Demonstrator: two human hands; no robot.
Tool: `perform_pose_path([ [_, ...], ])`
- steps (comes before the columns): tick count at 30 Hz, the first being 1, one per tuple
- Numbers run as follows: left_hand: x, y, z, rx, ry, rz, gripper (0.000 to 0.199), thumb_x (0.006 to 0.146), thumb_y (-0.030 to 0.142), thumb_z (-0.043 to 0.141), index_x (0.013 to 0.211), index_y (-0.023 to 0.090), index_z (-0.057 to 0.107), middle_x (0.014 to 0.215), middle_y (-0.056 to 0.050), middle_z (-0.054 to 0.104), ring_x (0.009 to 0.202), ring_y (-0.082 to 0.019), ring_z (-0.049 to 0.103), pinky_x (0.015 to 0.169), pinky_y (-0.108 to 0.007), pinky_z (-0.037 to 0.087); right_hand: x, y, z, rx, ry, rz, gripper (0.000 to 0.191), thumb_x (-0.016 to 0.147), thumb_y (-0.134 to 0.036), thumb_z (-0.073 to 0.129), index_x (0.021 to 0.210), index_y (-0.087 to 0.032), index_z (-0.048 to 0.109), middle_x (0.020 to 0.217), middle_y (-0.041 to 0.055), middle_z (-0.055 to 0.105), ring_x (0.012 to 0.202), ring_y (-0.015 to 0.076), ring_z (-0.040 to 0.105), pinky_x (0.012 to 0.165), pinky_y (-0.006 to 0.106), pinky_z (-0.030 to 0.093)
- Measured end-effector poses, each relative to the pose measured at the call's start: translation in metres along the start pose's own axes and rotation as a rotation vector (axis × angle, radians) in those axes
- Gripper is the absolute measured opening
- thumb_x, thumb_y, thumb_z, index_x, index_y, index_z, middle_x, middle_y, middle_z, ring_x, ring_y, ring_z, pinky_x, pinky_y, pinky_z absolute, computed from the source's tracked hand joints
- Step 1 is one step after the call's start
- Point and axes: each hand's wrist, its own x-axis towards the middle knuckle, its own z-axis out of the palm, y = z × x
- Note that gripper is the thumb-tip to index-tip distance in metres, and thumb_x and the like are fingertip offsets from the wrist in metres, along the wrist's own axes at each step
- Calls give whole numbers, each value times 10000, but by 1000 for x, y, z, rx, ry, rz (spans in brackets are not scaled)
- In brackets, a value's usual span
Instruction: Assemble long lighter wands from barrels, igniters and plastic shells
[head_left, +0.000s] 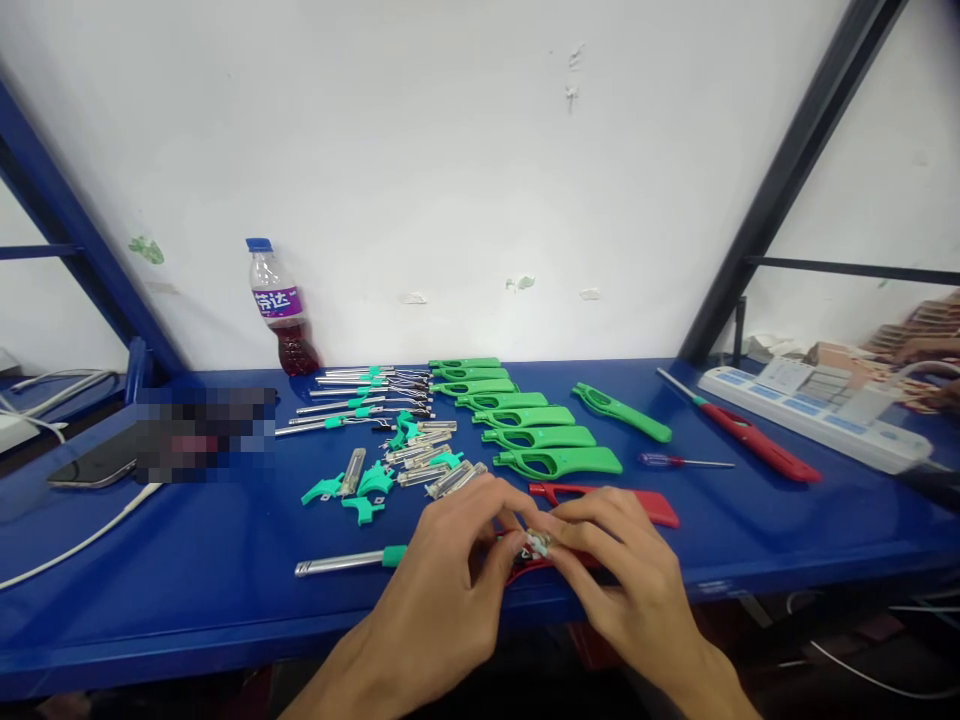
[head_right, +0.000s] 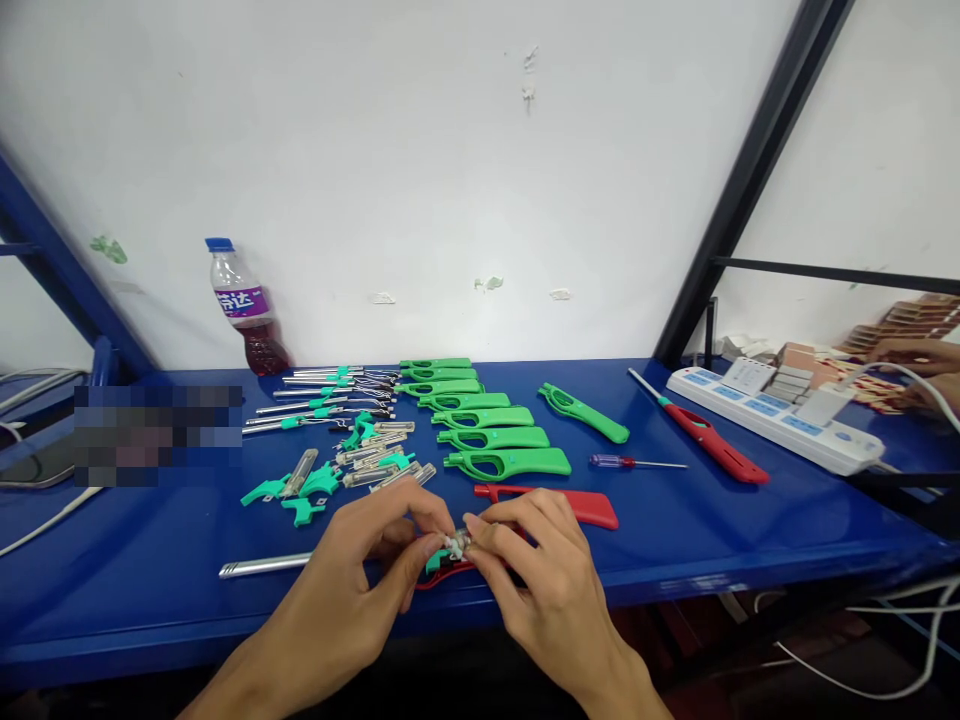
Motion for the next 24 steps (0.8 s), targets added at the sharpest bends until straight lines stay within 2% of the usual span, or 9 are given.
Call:
perform_pose_path([
  [4,-1,-1,3,107,10,147,200,1041,150,458,965,244,617,858,3,669,798,-154,654,784,-309,503,-1,1,0,-61,-39,-31,147,1014,-55,644,1089,-173,690,991,51,710,879,186,550,791,370,407],
  [7,-1,-1,7,115,16,194,232,1047,134,424,970,243,613,974,-25,680,930,-178,662,802,-316,493,-2,0,0,-92,-35,-33,148,1021,-39,616,1035,-170,683,984,49,711,860,181,529,777,368,380],
  [11,-3,-3,12,73,38,184,243,1060,150,414,949,239,611,897,-12,632,889,-171,659,797,-316,493,-2,0,0,-119,-36,-37,175,1029,-44,586,976,-183,678,980,40,708,837,180,522,759,368,370],
  [15,-4,-4,17,40,65,129,234,1062,204,467,893,233,626,794,5,563,753,-149,619,677,-289,456,-3,1,0,-146,-47,-45,196,1025,-35,569,1033,-193,685,973,34,701,815,177,516,731,362,370],
  [19,-2,-3,21,33,102,111,297,1066,220,459,820,226,625,773,-3,541,717,-145,585,625,-287,415,-2,1,-1,-167,-59,-45,214,1030,-40,563,1108,-196,686,952,29,683,808,174,524,724,358,373],
  [24,-3,-3,22,48,114,137,337,1049,182,432,740,216,563,751,-2,519,659,-128,526,593,-282,371,0,1,-3,-174,-89,-66,200,1032,-32,542,1062,-181,672,911,20,672,768,168,520,706,363,330],
])
